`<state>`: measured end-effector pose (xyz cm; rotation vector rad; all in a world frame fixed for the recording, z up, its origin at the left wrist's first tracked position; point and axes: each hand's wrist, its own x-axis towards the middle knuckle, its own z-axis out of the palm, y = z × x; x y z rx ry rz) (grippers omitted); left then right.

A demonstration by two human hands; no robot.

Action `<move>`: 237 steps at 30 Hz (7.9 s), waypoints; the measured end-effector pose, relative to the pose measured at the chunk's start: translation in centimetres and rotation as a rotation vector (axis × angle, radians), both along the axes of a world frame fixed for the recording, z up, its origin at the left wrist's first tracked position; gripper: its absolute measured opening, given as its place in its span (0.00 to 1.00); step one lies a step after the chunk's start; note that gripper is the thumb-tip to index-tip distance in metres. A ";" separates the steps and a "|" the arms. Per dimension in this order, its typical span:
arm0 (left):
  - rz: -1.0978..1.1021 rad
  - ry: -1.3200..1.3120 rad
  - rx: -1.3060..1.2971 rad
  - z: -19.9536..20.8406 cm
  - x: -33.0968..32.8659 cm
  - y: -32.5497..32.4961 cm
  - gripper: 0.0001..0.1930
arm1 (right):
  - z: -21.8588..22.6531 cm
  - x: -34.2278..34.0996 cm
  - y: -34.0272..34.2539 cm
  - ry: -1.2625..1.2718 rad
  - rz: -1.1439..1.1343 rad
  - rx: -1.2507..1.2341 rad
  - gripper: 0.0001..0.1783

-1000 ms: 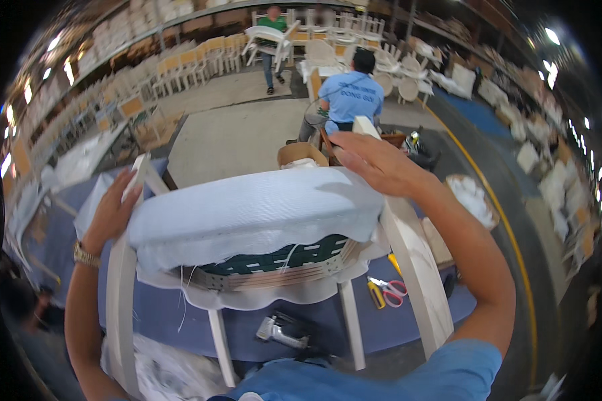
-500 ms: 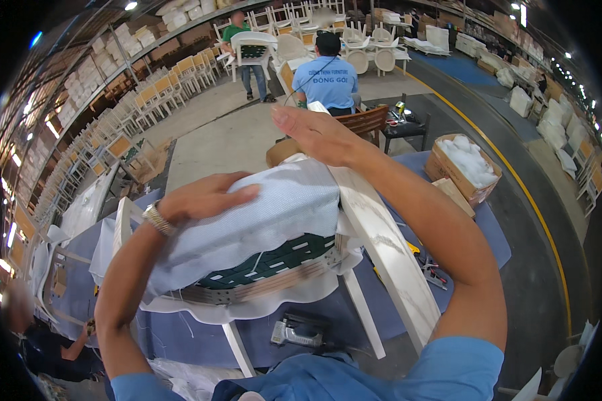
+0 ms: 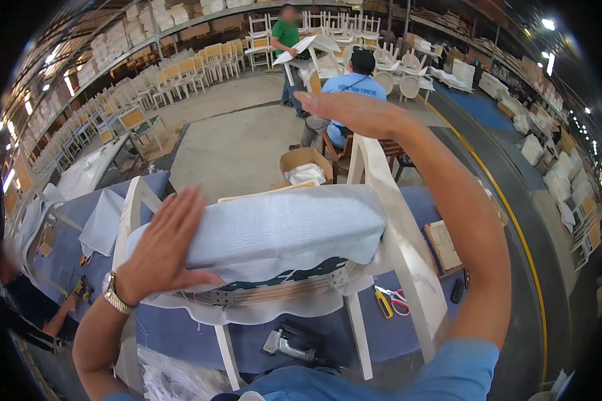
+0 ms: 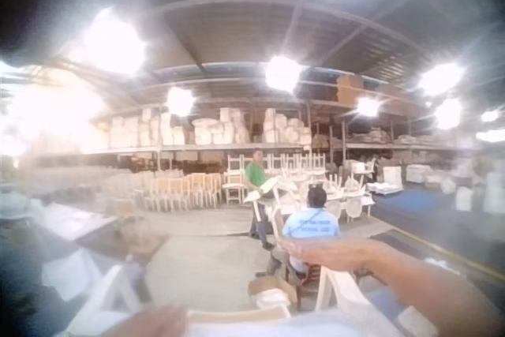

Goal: The person staples white fabric onto the underside of a white wooden chair seat using a handheld staple gun. They repeatedly pull and smooth the fabric, then drive staples along the edges to secure it. The person also uses a yellow utility knife to trim excess fabric and adjusts the fabric position by hand.

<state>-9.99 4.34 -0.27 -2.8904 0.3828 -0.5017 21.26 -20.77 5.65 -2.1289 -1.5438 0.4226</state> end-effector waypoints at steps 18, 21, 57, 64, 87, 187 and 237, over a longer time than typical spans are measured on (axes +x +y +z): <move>0.424 0.061 -0.487 1.3 1.2 14.2 0.48 | -4.6 -4.8 5.0 -0.007 0.205 -0.317 0.45; 0.688 0.020 -0.608 -2.5 0.4 20.0 0.45 | -4.7 -4.5 8.8 0.034 0.351 -0.365 0.46; 0.504 0.041 -0.955 -5.6 1.3 24.2 0.35 | -3.8 -11.1 1.3 -0.504 0.080 -0.153 0.45; 0.533 0.004 -0.897 -4.7 1.0 22.1 0.33 | -3.7 -15.9 -29.1 -0.394 -0.781 0.066 0.29; 0.021 0.294 -0.303 8.1 10.2 -1.7 0.32 | -52.6 -33.1 -0.4 0.005 -0.260 -0.068 0.36; -0.521 0.660 -0.639 6.1 19.4 -7.2 0.35 | -25.3 -21.6 -6.2 -0.160 -0.949 1.026 0.25; -0.459 0.207 -0.019 -0.2 10.4 -11.7 0.56 | -20.2 -24.6 -5.2 0.008 -0.832 1.005 0.37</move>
